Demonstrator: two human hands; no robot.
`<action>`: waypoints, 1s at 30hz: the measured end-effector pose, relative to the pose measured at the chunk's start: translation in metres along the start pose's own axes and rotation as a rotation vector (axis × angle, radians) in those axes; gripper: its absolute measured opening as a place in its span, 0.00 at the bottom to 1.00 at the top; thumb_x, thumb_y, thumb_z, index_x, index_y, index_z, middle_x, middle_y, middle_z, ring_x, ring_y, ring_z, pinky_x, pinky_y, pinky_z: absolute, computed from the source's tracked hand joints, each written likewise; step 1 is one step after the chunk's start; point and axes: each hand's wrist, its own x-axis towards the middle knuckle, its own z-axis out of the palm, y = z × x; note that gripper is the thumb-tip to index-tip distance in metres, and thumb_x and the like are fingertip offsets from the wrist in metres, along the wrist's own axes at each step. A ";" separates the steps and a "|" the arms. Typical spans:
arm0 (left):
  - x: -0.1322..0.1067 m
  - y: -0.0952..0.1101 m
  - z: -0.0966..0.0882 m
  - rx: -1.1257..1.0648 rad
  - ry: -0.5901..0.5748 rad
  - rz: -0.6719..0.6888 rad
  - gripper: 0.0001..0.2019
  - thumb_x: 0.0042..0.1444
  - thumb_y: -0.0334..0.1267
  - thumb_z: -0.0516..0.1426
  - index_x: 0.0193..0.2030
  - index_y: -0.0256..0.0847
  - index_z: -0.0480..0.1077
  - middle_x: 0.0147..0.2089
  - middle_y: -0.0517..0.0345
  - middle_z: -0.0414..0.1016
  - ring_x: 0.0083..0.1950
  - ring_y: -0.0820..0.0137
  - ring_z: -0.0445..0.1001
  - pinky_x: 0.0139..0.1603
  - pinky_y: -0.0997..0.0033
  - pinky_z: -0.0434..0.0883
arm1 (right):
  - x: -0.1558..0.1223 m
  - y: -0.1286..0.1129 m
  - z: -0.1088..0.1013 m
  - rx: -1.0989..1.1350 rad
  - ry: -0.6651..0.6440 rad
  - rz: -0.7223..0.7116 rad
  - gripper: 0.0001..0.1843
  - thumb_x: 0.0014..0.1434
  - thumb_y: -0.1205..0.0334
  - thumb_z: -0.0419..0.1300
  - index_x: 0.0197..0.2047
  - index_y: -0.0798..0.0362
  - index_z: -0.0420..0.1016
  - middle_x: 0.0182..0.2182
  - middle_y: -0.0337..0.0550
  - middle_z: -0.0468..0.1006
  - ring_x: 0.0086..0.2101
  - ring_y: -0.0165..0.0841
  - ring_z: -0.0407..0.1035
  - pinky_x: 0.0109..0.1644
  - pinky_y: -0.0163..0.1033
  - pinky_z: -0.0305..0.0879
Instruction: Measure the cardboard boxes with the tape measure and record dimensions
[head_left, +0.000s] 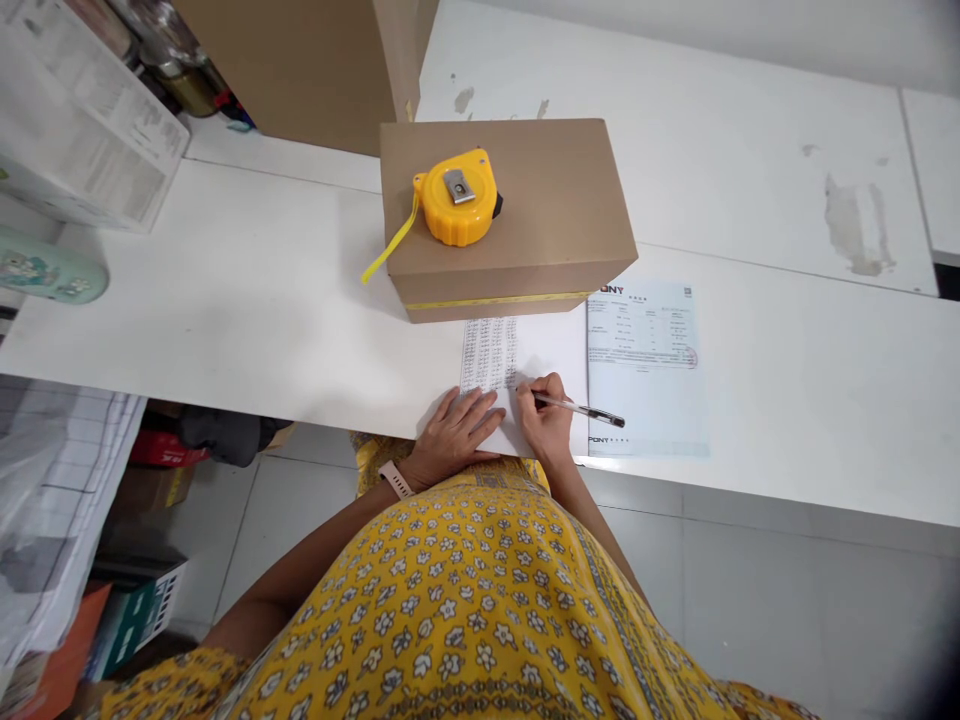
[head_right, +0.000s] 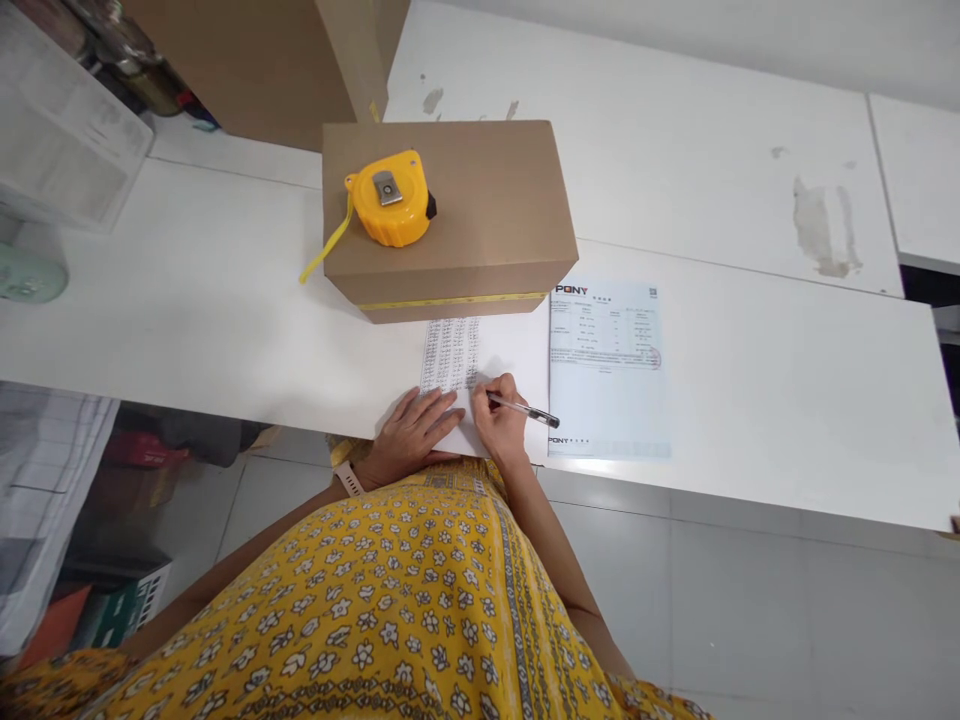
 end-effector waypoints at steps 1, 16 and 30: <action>0.000 0.000 0.000 -0.002 -0.003 -0.001 0.33 0.70 0.63 0.44 0.64 0.40 0.73 0.68 0.47 0.73 0.68 0.55 0.69 0.73 0.46 0.59 | 0.000 0.000 0.000 0.004 0.002 0.002 0.11 0.62 0.58 0.59 0.30 0.46 0.61 0.20 0.30 0.66 0.22 0.29 0.60 0.29 0.37 0.58; -0.001 0.000 0.001 -0.031 -0.022 -0.010 0.34 0.69 0.64 0.45 0.66 0.41 0.71 0.69 0.46 0.71 0.69 0.55 0.68 0.75 0.46 0.58 | 0.000 0.001 -0.001 -0.002 0.030 0.014 0.12 0.62 0.60 0.59 0.30 0.46 0.60 0.21 0.30 0.65 0.23 0.29 0.61 0.29 0.38 0.58; 0.000 0.000 0.000 -0.021 -0.008 -0.007 0.33 0.69 0.64 0.46 0.65 0.41 0.72 0.69 0.46 0.72 0.69 0.55 0.68 0.75 0.46 0.58 | -0.001 0.000 0.000 0.028 0.072 0.008 0.12 0.62 0.59 0.60 0.30 0.47 0.60 0.22 0.31 0.65 0.25 0.29 0.61 0.31 0.37 0.58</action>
